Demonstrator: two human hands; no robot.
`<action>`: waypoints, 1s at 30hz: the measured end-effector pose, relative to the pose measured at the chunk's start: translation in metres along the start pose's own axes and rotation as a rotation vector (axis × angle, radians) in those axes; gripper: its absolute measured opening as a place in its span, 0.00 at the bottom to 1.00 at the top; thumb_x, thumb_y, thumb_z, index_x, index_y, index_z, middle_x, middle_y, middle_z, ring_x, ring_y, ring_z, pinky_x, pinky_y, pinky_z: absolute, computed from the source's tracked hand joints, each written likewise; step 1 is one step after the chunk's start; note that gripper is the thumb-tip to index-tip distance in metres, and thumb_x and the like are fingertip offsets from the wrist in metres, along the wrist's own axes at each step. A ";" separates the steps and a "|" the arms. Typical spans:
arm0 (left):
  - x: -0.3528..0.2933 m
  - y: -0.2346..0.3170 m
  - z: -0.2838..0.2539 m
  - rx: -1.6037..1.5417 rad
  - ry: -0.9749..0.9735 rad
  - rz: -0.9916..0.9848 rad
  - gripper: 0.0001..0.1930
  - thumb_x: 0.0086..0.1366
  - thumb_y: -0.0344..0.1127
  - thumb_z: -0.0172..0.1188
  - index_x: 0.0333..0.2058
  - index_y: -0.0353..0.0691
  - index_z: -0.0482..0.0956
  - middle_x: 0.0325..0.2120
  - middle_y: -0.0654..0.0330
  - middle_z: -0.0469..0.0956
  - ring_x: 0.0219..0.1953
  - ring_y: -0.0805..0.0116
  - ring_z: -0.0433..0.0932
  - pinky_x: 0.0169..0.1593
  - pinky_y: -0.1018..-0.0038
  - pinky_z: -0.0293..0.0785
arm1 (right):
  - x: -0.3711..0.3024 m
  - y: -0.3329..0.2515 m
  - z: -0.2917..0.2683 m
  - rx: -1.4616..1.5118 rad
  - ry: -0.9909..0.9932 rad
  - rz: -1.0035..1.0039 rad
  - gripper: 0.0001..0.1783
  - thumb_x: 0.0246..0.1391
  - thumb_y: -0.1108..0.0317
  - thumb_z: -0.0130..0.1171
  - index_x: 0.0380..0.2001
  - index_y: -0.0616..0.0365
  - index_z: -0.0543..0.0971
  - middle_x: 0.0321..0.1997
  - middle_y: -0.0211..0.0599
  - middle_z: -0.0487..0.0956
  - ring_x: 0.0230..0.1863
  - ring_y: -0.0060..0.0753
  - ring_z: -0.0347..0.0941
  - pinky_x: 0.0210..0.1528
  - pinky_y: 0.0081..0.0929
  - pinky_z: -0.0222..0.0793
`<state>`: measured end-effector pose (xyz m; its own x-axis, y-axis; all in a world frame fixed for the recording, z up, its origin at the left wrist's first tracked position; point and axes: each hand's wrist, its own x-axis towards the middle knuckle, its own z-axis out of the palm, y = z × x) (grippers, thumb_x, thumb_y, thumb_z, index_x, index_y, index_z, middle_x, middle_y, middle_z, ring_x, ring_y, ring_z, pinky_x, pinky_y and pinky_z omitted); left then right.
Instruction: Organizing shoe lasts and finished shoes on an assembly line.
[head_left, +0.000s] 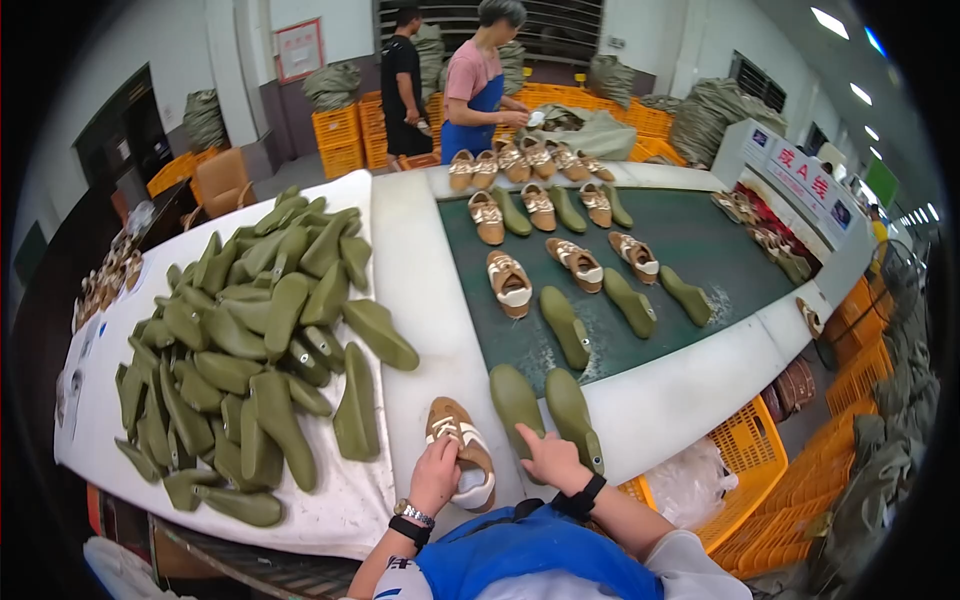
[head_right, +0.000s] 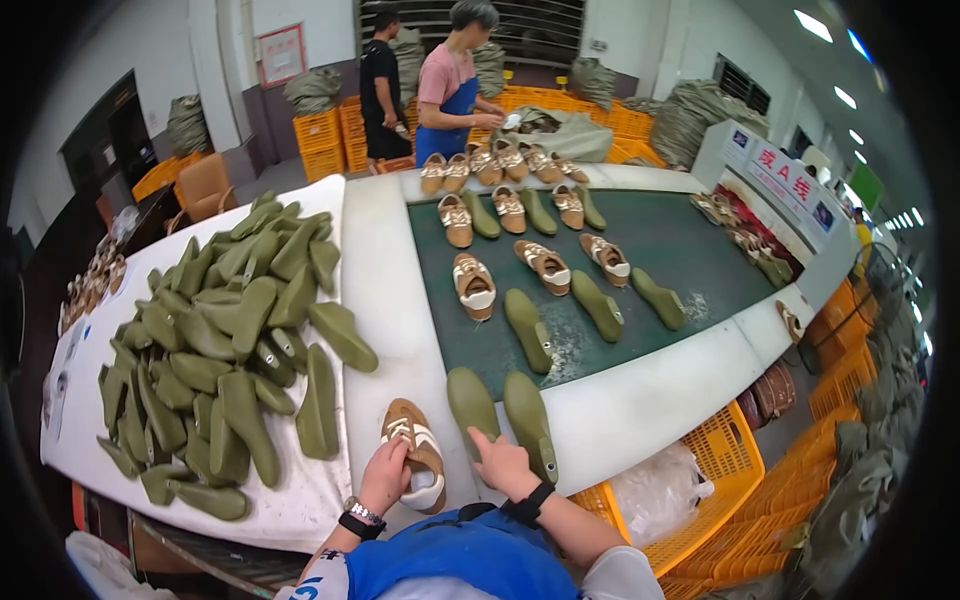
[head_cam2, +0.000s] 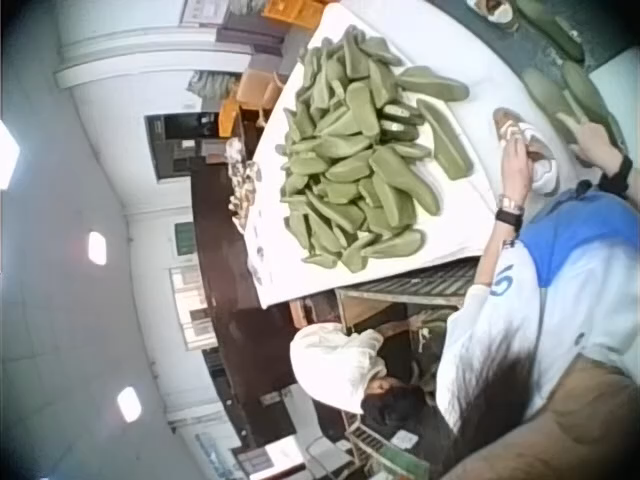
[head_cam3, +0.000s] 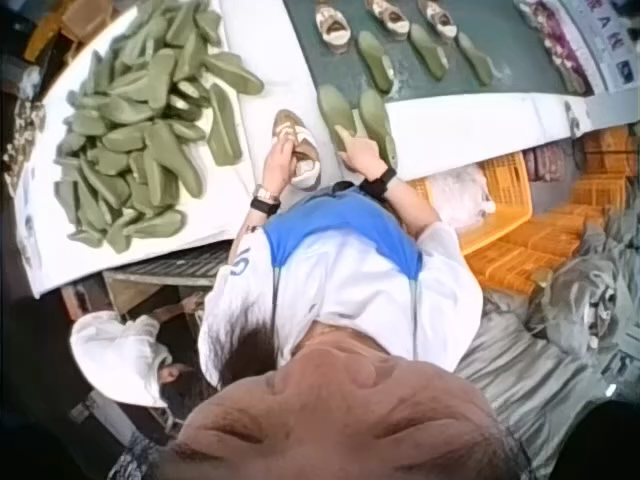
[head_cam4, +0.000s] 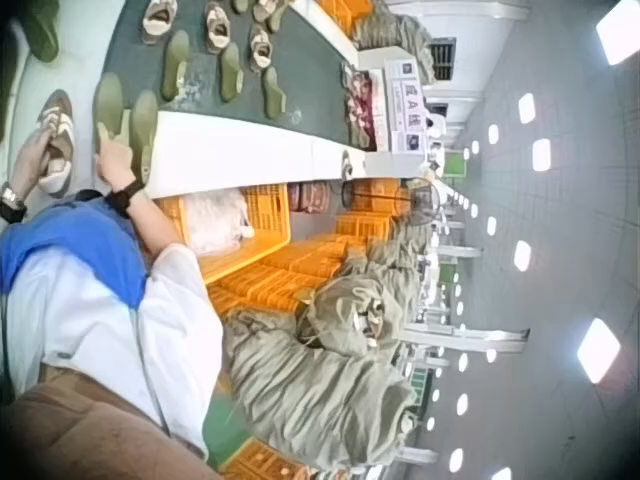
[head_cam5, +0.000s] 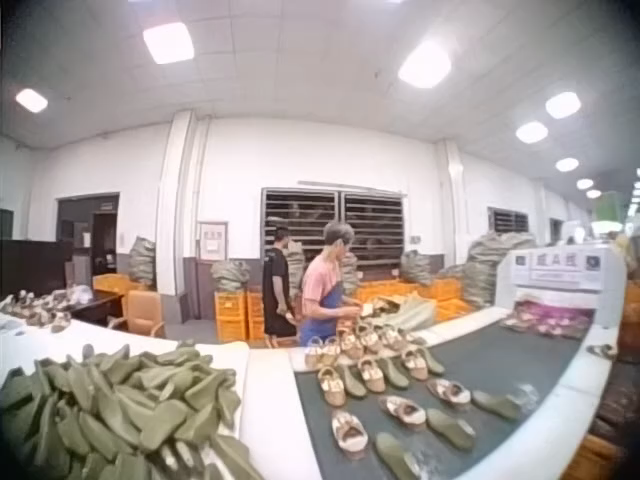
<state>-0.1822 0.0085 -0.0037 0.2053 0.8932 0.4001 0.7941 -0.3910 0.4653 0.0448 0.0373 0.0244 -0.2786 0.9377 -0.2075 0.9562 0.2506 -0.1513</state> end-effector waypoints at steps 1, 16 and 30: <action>-0.006 -0.013 0.012 0.002 -0.126 -0.014 0.20 0.46 0.25 0.55 0.41 0.37 0.69 0.45 0.52 0.68 0.46 0.54 0.69 0.48 0.64 0.68 | 0.003 0.000 0.007 -0.038 0.021 -0.026 0.37 0.49 0.55 0.57 0.62 0.39 0.56 0.36 0.49 0.74 0.30 0.46 0.75 0.31 0.37 0.72; -0.004 0.063 0.032 0.010 -0.059 0.135 0.34 0.50 0.36 0.63 0.55 0.33 0.60 0.54 0.41 0.61 0.54 0.41 0.62 0.55 0.57 0.62 | -0.030 0.056 0.001 0.391 0.022 -0.040 0.33 0.42 0.68 0.50 0.56 0.42 0.62 0.24 0.45 0.77 0.26 0.49 0.74 0.26 0.41 0.67; 0.019 0.116 0.026 -0.088 -0.031 0.097 0.35 0.44 0.21 0.61 0.54 0.32 0.61 0.55 0.42 0.60 0.55 0.41 0.60 0.57 0.58 0.58 | -0.036 0.094 -0.013 0.338 0.057 -0.078 0.33 0.44 0.66 0.52 0.58 0.45 0.60 0.24 0.46 0.77 0.26 0.48 0.75 0.26 0.41 0.67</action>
<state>-0.0707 -0.0140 0.0374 0.2973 0.8563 0.4224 0.7170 -0.4924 0.4935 0.1456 0.0302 0.0307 -0.3356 0.9330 -0.1301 0.8456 0.2375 -0.4781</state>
